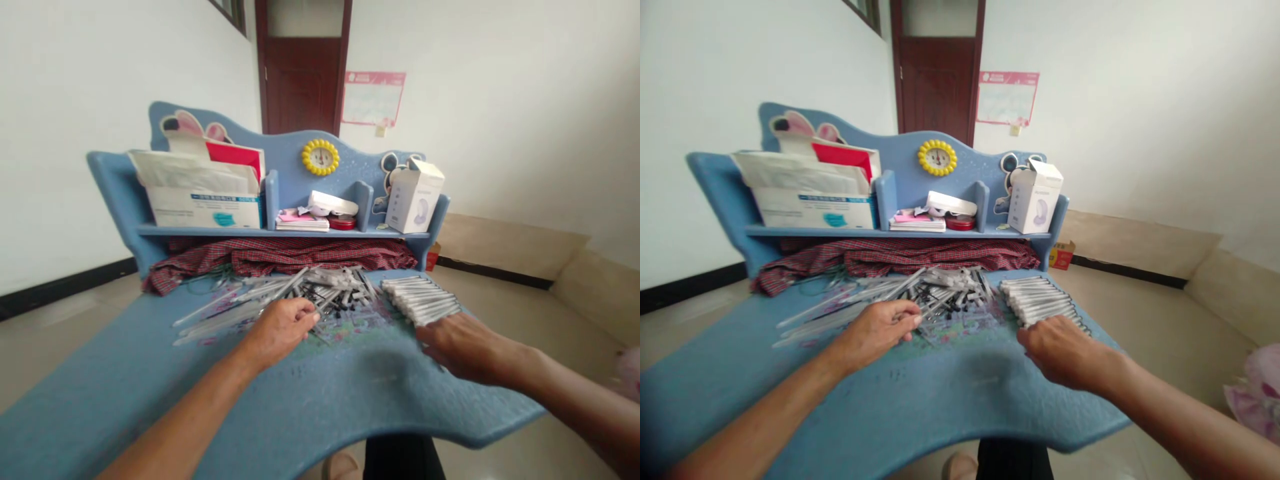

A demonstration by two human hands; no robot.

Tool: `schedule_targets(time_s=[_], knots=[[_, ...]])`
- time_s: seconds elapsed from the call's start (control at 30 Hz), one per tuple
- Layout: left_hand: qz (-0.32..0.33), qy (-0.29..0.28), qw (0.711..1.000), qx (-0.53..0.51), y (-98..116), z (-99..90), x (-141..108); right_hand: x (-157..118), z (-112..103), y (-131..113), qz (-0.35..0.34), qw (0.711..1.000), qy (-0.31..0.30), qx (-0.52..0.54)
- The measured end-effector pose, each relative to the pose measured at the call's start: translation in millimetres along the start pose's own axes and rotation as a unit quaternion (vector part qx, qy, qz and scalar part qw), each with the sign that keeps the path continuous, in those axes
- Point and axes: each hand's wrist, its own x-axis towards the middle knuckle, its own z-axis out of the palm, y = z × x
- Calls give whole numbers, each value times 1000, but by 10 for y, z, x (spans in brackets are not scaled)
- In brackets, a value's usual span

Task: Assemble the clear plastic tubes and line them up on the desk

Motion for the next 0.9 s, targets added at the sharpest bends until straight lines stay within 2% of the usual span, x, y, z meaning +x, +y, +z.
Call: schedule_targets(time_s=[0.1, 0.27, 0.47, 0.63, 0.9], knots=[[3, 18, 1000, -6, -46, -26, 19, 301, -164, -201, -22, 999, -25, 5], [5, 56, 998, 24, -130, -128, 45, 931, -340, -423, -18, 1000, 19, 16], [11, 96, 984, 148, -215, -245, 47, 1500, -280, -473, 32, 998, 37, 48], [25, 114, 962, 245, -256, -258, 25, 1694, -133, -398, 75, 995, 33, 58], [13, 97, 949, 300, -286, -212, 14, 1698, -43, -536, 31, 997, 36, 68]])
